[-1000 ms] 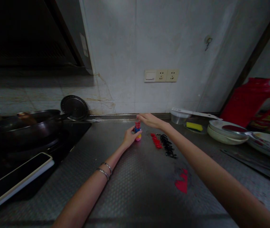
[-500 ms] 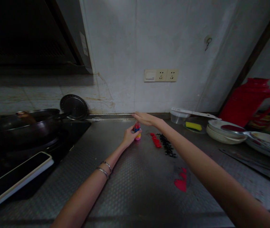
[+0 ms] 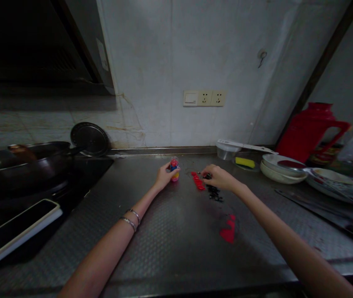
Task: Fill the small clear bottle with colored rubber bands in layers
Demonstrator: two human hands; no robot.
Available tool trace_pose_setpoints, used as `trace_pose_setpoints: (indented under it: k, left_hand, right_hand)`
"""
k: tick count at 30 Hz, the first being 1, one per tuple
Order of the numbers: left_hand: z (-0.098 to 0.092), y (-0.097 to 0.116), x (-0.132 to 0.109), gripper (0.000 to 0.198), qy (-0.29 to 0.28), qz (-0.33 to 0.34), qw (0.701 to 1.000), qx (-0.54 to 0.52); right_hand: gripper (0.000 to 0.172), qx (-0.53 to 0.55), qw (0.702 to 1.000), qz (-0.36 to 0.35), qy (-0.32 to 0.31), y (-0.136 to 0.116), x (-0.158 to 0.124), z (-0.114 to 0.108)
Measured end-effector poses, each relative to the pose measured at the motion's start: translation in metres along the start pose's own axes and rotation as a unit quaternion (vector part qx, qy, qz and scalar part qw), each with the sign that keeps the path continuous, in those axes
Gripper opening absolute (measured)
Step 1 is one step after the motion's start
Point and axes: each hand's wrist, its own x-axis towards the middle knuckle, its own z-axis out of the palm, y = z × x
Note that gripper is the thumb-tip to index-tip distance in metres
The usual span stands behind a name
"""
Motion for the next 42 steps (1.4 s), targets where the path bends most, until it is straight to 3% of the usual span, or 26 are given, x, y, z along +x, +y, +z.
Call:
trace_pose_setpoints:
  k: [4,8,16,26,36,42]
  left_hand:
    - [0.001,0.001,0.000,0.036,0.005,0.002,1.000,0.003]
    - [0.001,0.003,0.000,0.035,0.004,0.005,1.000,0.000]
    - [0.001,0.003,0.000,0.035,0.010,0.003,1.000,0.008]
    - [0.001,0.002,0.000,0.035,0.006,0.000,1.000,0.004]
    - [0.001,0.004,0.000,0.036,0.006,0.002,1.000,0.006]
    - [0.001,0.002,-0.001,0.035,0.006,0.003,1.000,0.001]
  right_hand:
    - [0.027,-0.030,0.999,0.002,-0.036,0.004,-0.023,0.022]
    - [0.029,-0.059,0.997,0.009,-0.054,0.003,-0.024,0.030]
    - [0.033,-0.093,0.991,0.043,-0.092,0.006,-0.012,0.032]
    - [0.025,-0.098,0.989,0.013,-0.115,0.015,0.003,0.037]
    - [0.023,-0.111,0.989,0.001,-0.099,0.013,0.003,0.042]
    - [0.018,-0.032,0.996,0.005,-0.081,0.011,0.004,0.031]
